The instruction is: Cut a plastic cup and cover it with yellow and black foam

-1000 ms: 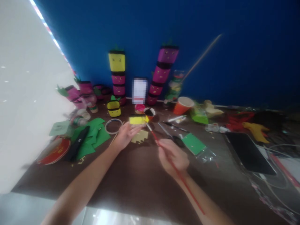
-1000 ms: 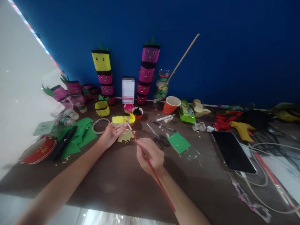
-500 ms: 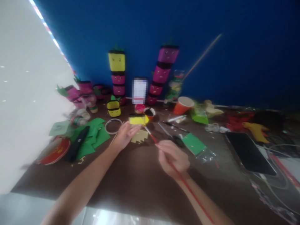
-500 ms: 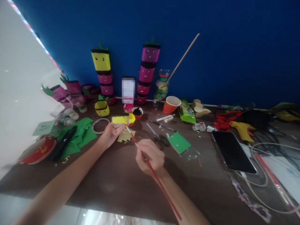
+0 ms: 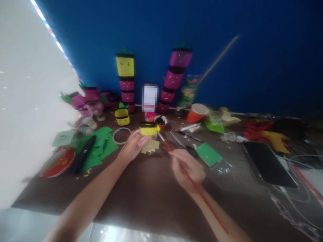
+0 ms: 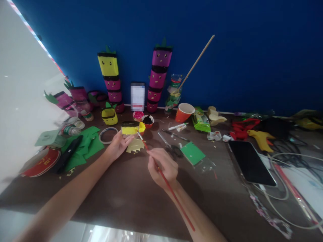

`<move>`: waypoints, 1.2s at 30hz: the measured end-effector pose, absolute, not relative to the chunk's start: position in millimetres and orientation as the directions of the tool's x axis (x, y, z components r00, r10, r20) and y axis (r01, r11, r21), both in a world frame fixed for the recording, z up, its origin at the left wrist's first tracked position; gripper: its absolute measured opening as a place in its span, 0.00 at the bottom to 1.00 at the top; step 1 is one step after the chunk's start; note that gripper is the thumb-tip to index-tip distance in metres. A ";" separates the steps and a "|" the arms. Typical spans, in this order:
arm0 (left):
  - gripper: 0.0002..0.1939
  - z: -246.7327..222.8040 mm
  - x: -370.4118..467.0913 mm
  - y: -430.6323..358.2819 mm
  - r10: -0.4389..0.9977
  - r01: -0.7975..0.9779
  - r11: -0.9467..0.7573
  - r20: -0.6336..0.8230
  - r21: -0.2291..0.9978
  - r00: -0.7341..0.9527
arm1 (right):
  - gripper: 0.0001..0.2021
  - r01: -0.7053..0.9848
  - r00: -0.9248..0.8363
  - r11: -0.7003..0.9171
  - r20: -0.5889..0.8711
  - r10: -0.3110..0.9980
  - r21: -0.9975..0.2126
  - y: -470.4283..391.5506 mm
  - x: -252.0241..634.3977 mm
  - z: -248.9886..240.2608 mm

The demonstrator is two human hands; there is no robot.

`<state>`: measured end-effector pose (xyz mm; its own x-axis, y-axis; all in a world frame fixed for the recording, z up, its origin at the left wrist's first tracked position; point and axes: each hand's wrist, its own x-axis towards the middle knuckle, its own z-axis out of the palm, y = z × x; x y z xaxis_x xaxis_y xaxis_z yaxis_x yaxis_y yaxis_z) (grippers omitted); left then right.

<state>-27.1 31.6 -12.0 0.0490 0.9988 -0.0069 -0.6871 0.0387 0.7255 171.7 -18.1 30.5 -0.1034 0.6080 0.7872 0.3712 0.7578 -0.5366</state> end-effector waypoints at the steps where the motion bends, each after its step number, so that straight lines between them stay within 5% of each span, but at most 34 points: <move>1: 0.22 -11.9 -26.8 31.5 0.999 -0.689 0.036 -0.007 0.724 0.044 | 0.12 0.375 -0.101 0.755 0.786 0.610 -0.537 -18.1 171.4 30.9; 36: 0.16 -17.2 -29.2 34.1 0.999 -0.716 -0.022 -0.003 0.697 -0.033 | 0.09 0.360 -0.099 0.741 0.767 0.634 -0.567 -18.5 170.7 30.7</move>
<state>-29.2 34.1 -17.2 -0.0333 0.9994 -0.0028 -0.7165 -0.0219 0.6973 170.7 -18.5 30.7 -0.0990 0.6344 0.7667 0.3599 0.7411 -0.5668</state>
